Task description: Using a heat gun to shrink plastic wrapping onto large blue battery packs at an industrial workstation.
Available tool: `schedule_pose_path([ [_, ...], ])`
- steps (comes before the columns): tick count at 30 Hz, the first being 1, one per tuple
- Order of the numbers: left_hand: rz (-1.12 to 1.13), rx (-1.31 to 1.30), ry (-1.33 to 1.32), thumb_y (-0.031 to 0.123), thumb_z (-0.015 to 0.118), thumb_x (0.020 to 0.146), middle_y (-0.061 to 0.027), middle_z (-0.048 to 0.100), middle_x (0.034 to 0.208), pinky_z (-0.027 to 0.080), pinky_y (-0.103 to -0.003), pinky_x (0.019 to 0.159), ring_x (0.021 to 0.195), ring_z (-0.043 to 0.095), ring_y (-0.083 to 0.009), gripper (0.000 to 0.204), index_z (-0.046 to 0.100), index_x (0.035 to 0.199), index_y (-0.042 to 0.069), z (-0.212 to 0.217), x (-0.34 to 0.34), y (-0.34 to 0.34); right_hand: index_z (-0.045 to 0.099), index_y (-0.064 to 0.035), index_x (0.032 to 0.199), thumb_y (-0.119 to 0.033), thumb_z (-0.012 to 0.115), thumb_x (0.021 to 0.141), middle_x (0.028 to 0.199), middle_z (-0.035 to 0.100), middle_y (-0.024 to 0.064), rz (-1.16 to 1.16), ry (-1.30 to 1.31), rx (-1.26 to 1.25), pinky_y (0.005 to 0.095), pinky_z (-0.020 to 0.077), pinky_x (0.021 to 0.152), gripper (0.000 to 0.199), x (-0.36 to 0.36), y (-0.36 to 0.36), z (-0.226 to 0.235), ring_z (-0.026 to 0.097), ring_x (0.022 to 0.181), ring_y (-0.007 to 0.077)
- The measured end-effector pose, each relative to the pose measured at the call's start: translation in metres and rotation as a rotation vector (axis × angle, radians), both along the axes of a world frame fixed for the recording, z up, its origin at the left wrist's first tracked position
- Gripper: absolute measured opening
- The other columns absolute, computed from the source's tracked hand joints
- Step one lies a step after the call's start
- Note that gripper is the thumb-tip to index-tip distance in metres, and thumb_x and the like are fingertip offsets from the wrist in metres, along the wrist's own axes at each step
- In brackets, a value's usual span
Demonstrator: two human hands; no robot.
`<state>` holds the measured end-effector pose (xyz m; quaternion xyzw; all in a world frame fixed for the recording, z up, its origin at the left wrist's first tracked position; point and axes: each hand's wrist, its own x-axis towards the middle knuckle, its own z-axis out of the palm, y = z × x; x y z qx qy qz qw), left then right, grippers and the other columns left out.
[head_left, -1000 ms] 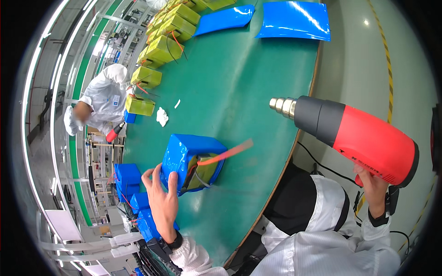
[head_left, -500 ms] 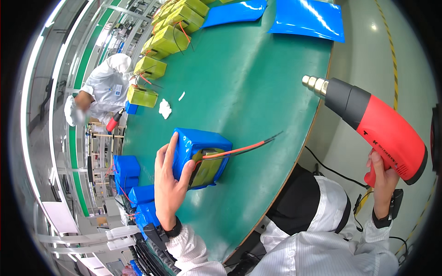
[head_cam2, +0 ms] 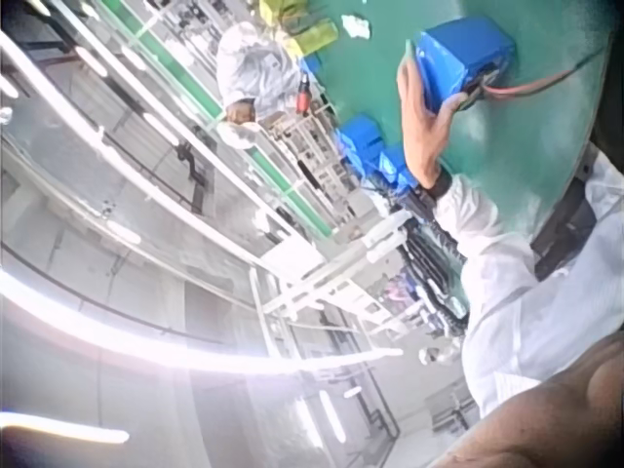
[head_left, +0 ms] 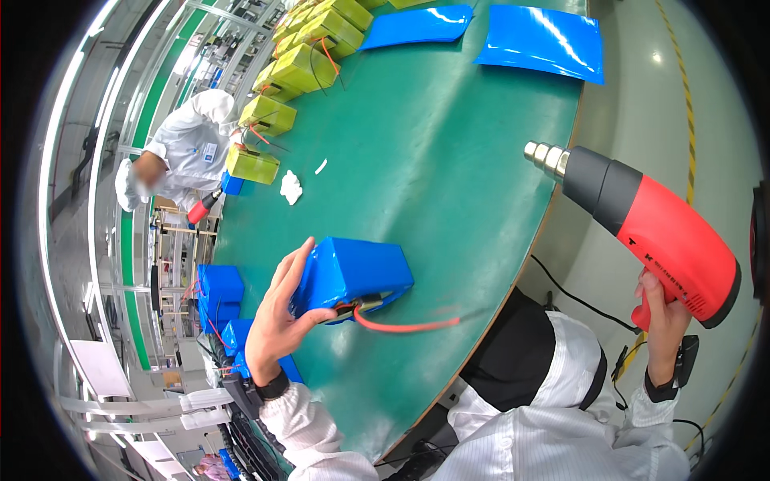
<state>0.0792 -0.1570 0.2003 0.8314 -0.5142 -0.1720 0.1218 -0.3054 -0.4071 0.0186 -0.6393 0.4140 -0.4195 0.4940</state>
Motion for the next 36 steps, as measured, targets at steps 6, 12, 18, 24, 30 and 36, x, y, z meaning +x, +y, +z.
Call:
schedule_pose_path([
  [6,-0.181,0.185,-0.063,0.026,0.087,0.065,-0.0189,0.049,0.145,0.024,-0.049,0.121,0.141,0.041,-0.0362,0.101,0.040,0.149,-0.002,0.018,-0.005,0.004,0.064,-0.0007,0.093,-0.012,0.065,0.098,0.078,0.063,0.0023,0.025,-0.029,0.183,0.0244,0.0425,0.061,0.013,-0.001,0.000,0.009,0.054,0.066,0.0082],
  [12,-0.275,0.399,-0.432,-0.014,0.068,0.057,-0.0088,0.053,0.139,0.024,-0.058,0.122,0.142,0.039,-0.0363,0.082,0.053,0.134,0.009,0.024,-0.055,-0.015,0.065,-0.0005,0.093,-0.016,0.068,0.097,0.077,0.062,0.0019,0.052,-0.007,0.124,0.0234,0.0404,0.056,0.016,0.002,-0.004,0.006,0.053,0.063,0.0075],
  [18,-0.219,0.270,-0.307,-0.023,0.056,0.056,-0.0106,0.052,0.141,0.035,-0.049,0.118,0.143,0.038,-0.0390,0.081,0.053,0.131,0.007,0.014,-0.052,-0.006,0.067,0.0004,0.096,-0.015,0.070,0.095,0.077,0.061,-0.0006,0.101,0.021,0.211,0.0216,0.0373,0.055,0.016,0.004,0.004,0.000,0.049,0.062,0.0053],
  [24,-0.187,0.262,-0.305,-0.024,0.050,0.057,-0.0139,0.040,0.154,0.034,-0.050,0.118,0.147,0.031,-0.0406,0.090,0.049,0.142,0.007,0.013,-0.057,0.001,0.066,0.0006,0.100,-0.012,0.073,0.092,0.078,0.061,-0.0002,0.111,0.033,0.256,0.0218,0.0388,0.056,0.016,-0.004,0.007,-0.006,0.050,0.061,0.0059],
  [30,-0.149,0.242,-0.230,-0.017,0.055,0.066,-0.0209,0.036,0.155,0.032,-0.053,0.118,0.144,0.034,-0.0454,0.083,0.047,0.145,0.005,0.016,-0.072,0.014,0.063,0.0007,0.104,-0.019,0.070,0.093,0.080,0.063,0.0065,0.230,-0.306,0.376,0.0279,0.0472,0.060,0.023,0.014,-0.001,0.021,0.059,0.064,0.0151],
  [36,0.173,-0.040,-0.217,0.004,0.076,0.079,-0.0259,0.040,0.152,0.036,-0.051,0.116,0.140,0.041,-0.0451,0.069,0.049,0.142,-0.001,-0.008,-0.091,0.006,0.061,0.0011,0.106,-0.027,0.073,0.092,0.082,0.065,0.0093,0.360,-0.184,0.256,0.0301,0.0490,0.062,0.034,0.011,-0.015,0.019,0.062,0.066,0.0176],
])
